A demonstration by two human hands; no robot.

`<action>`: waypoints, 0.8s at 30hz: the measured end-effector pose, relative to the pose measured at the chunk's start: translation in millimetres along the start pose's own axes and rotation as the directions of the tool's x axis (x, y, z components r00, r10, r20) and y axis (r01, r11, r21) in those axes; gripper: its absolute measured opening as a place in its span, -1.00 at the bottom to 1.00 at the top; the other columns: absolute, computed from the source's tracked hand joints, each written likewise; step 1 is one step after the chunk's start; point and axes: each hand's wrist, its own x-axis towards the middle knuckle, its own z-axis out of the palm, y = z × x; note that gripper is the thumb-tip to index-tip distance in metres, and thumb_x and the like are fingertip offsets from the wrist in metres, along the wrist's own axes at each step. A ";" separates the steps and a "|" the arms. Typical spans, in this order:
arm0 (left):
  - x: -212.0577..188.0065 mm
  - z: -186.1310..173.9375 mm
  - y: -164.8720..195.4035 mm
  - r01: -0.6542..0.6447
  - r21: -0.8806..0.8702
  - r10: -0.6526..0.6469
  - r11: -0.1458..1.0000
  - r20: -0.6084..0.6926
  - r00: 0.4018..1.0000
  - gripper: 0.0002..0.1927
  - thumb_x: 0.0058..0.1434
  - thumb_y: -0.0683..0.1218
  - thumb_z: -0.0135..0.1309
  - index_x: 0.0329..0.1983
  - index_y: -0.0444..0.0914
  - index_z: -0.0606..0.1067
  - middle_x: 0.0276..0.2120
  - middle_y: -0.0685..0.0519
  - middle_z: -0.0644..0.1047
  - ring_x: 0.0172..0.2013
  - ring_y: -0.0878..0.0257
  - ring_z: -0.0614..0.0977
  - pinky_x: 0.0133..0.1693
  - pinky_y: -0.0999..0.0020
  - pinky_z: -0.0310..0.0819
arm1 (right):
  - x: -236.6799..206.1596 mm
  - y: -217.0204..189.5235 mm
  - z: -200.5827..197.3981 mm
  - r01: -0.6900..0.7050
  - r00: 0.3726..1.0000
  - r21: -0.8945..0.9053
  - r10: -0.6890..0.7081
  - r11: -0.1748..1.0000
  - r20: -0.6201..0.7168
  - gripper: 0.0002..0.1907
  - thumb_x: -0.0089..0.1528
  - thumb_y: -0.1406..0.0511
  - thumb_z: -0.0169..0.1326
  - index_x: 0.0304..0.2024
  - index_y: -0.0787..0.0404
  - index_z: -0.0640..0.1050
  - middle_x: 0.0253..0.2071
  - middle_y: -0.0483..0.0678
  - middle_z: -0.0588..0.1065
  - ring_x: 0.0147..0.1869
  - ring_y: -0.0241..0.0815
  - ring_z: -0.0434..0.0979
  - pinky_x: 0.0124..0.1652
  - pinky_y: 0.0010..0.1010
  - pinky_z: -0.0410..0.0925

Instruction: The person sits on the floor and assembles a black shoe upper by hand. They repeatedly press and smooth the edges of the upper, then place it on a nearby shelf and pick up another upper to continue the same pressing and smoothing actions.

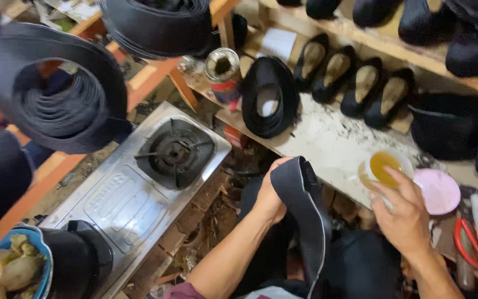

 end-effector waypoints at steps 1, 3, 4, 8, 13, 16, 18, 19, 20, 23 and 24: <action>3.0 1.0 5.3 -0.007 -0.019 0.007 1.000 -0.015 1.000 -0.67 0.40 -0.16 0.07 0.19 -0.31 0.40 -0.10 0.05 0.57 -0.14 0.33 0.62 -0.07 0.42 0.57 | 6.7 6.1 1.8 -0.001 1.000 -0.054 0.000 0.999 -0.018 -0.66 0.18 0.27 0.19 0.01 0.19 0.63 0.35 0.11 0.41 0.41 0.18 0.39 0.36 -0.13 0.28; 6.1 2.1 12.9 -0.011 0.015 0.012 1.000 -0.008 1.000 -0.65 0.34 -0.19 0.07 0.19 -0.27 0.40 -0.10 0.09 0.57 -0.13 0.35 0.62 -0.07 0.42 0.57 | 17.1 15.8 7.8 -0.015 0.998 -0.162 0.006 0.987 -0.058 -0.55 0.14 0.15 0.21 0.05 0.20 0.62 0.41 0.15 0.36 0.47 0.22 0.33 0.38 -0.07 0.26; 6.3 1.8 16.8 -0.014 0.033 0.014 0.999 -0.006 1.000 -0.63 0.31 -0.21 0.07 0.19 -0.24 0.40 -0.10 0.11 0.57 -0.13 0.36 0.62 -0.07 0.42 0.56 | 21.0 19.6 9.0 -0.021 1.000 -0.225 0.015 0.974 -0.027 -0.47 0.09 0.09 0.22 0.06 0.20 0.63 0.43 0.16 0.34 0.50 0.23 0.29 0.35 -0.04 0.25; 5.9 -3.6 30.9 -0.004 0.215 -0.005 0.977 0.043 0.999 -0.66 0.32 -0.20 0.06 0.17 -0.26 0.46 -0.16 0.04 0.55 -0.21 0.31 0.60 -0.16 0.37 0.55 | 30.1 30.1 11.7 -0.084 0.986 -0.360 0.129 0.929 0.104 -0.36 -0.04 -0.08 0.26 -0.03 0.12 0.69 0.50 0.12 0.25 0.55 0.22 0.17 0.27 0.03 0.20; 9.3 -5.1 41.1 0.001 0.094 -0.001 0.996 0.007 1.000 -0.80 0.38 -0.16 0.02 0.01 -0.28 0.54 -0.18 0.04 0.58 -0.23 0.30 0.61 -0.16 0.38 0.56 | 25.5 37.5 11.6 -0.106 0.994 -0.301 0.112 0.948 0.004 -0.46 0.04 -0.02 0.22 -0.05 0.15 0.67 0.51 0.09 0.26 0.60 0.17 0.17 0.36 -0.06 0.20; 10.4 -0.9 41.3 -0.001 0.122 0.007 0.993 -0.055 0.998 -0.78 0.36 -0.14 0.04 0.03 -0.23 0.57 -0.23 0.12 0.57 -0.27 0.37 0.58 -0.21 0.45 0.50 | 20.4 42.0 10.4 -0.107 0.994 -0.244 0.100 0.964 -0.038 -0.52 0.04 0.05 0.21 -0.08 0.16 0.68 0.50 0.13 0.28 0.57 0.16 0.21 0.36 -0.09 0.21; 10.8 2.3 41.7 -0.019 0.146 0.029 0.989 -0.068 0.997 -0.81 0.34 -0.12 0.10 -0.02 -0.25 0.58 -0.20 0.12 0.58 -0.22 0.39 0.59 -0.13 0.46 0.52 | 17.1 44.7 8.6 -0.080 0.996 -0.239 0.070 0.968 -0.052 -0.55 0.04 0.07 0.22 -0.13 0.19 0.67 0.46 0.17 0.30 0.53 0.17 0.26 0.37 -0.12 0.22; 10.6 3.7 41.6 -0.026 0.157 0.038 0.987 -0.077 0.996 -0.81 0.33 -0.12 0.12 -0.05 -0.26 0.58 -0.19 0.13 0.59 -0.20 0.40 0.60 -0.09 0.46 0.53 | 15.7 45.9 6.9 -0.108 0.994 -0.221 0.102 0.969 -0.040 -0.60 0.05 0.08 0.24 -0.19 0.20 0.67 0.42 0.16 0.35 0.51 0.16 0.30 0.37 -0.14 0.24; 11.0 5.0 41.9 0.007 0.147 0.008 0.989 -0.099 0.995 -0.82 0.32 -0.10 0.14 -0.07 -0.25 0.58 -0.21 0.12 0.58 -0.23 0.37 0.59 -0.13 0.43 0.53 | 15.0 46.6 5.8 -0.136 0.991 -0.203 0.133 0.970 -0.027 -0.65 0.06 0.10 0.26 -0.26 0.20 0.67 0.37 0.14 0.39 0.48 0.15 0.33 0.36 -0.15 0.25; 11.0 8.2 39.0 0.115 0.109 -0.096 0.987 -0.168 0.981 -0.84 0.27 -0.05 0.19 -0.15 -0.21 0.58 -0.29 0.08 0.57 -0.31 0.28 0.58 -0.26 0.32 0.51 | 14.7 45.6 0.2 -0.143 0.988 -0.131 0.134 0.981 -0.077 -0.69 0.07 0.14 0.29 -0.31 0.24 0.64 0.31 0.14 0.44 0.40 0.14 0.39 0.32 -0.17 0.28; 9.9 9.2 37.0 0.155 0.097 -0.134 0.983 -0.191 0.972 -0.84 0.25 -0.04 0.20 -0.18 -0.19 0.58 -0.32 0.07 0.57 -0.34 0.25 0.58 -0.30 0.29 0.51 | 15.5 43.8 -1.8 -0.135 0.986 -0.103 0.123 0.986 -0.109 -0.68 0.07 0.15 0.29 -0.30 0.26 0.62 0.31 0.15 0.45 0.37 0.14 0.41 0.30 -0.17 0.29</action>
